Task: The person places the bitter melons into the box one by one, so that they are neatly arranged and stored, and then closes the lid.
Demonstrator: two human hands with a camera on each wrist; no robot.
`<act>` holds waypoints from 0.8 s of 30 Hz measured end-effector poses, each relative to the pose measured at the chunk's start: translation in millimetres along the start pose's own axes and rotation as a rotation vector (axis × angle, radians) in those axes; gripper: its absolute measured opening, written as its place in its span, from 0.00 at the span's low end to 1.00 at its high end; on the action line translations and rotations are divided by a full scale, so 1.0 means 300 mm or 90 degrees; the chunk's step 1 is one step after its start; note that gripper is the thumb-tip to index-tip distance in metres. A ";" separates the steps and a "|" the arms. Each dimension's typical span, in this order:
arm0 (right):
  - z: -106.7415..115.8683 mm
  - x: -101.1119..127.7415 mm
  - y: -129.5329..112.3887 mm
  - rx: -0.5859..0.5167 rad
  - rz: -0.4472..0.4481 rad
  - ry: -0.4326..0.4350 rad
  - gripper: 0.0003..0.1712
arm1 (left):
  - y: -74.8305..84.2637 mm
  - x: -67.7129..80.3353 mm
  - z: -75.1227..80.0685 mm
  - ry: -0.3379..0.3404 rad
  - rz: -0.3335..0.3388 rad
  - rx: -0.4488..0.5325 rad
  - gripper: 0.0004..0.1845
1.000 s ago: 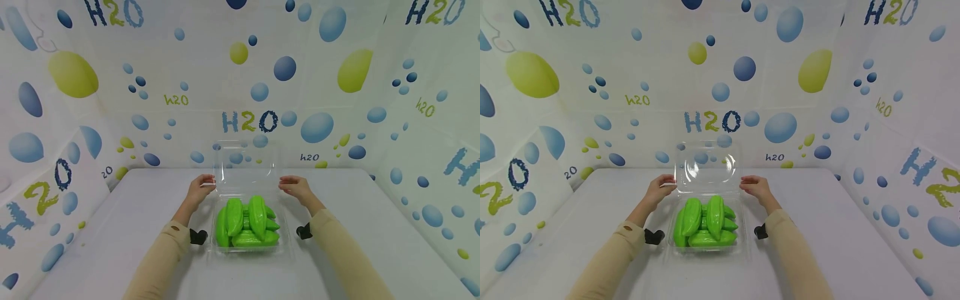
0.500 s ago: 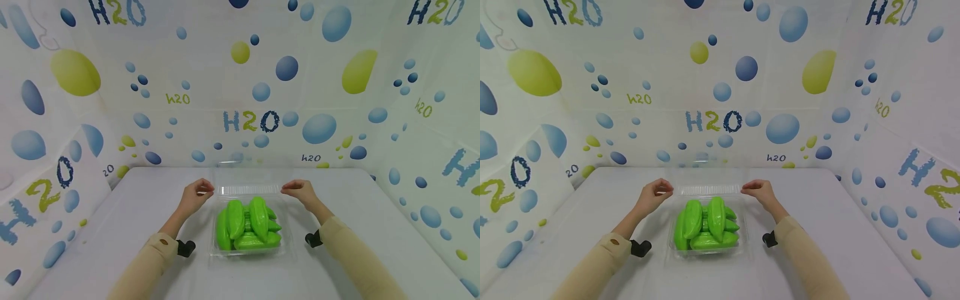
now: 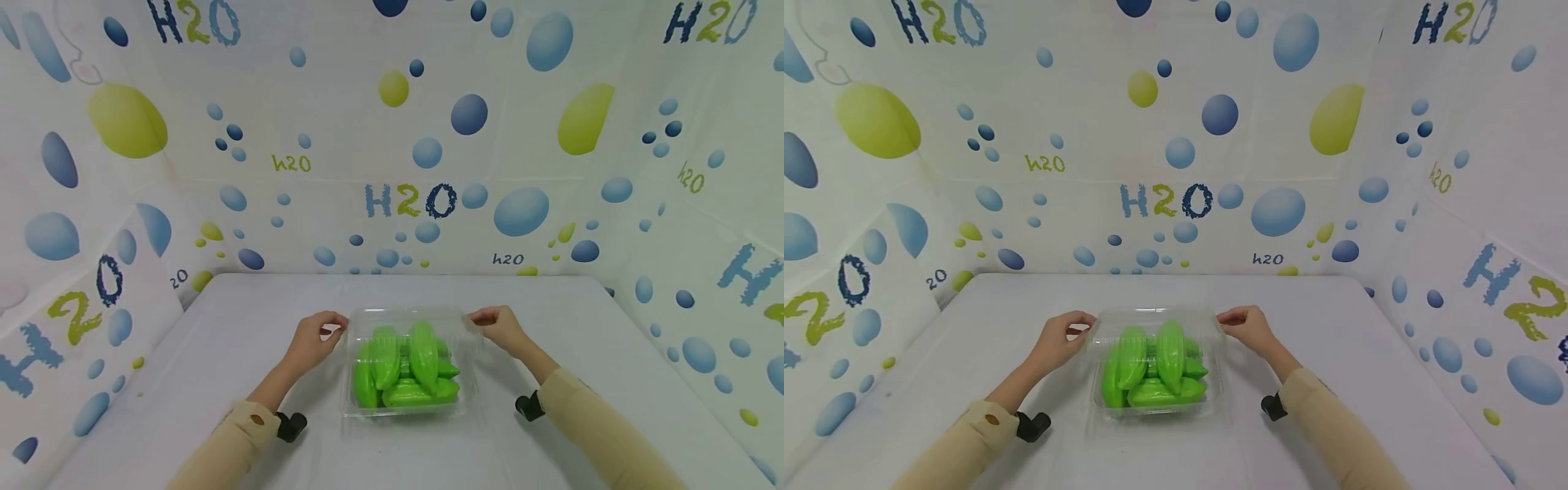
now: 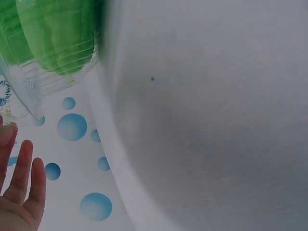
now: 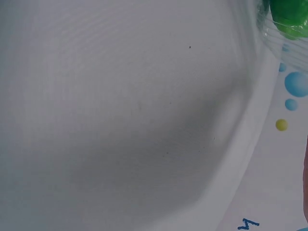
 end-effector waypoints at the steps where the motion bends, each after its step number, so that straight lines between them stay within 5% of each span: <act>1: -0.002 0.005 -0.002 0.005 0.005 -0.011 0.12 | 0.002 0.005 -0.002 0.000 -0.001 0.000 0.07; 13: -0.044 0.088 -0.020 0.014 0.042 -0.137 0.24 | 0.026 0.078 -0.014 -0.024 0.065 0.027 0.07; 24: -0.110 0.204 0.010 -0.088 -0.096 -0.252 0.36 | 0.055 0.154 -0.058 -0.106 0.144 0.109 0.23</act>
Point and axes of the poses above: each hand's wrist, its own x-axis away from the middle knuckle, its own z-axis out of the back of the hand, y = z × x, the point moved 4 cm from there along -x, towards the middle knuckle, and after that the axes turned 14 degrees about -y, right-handed, at the moved point
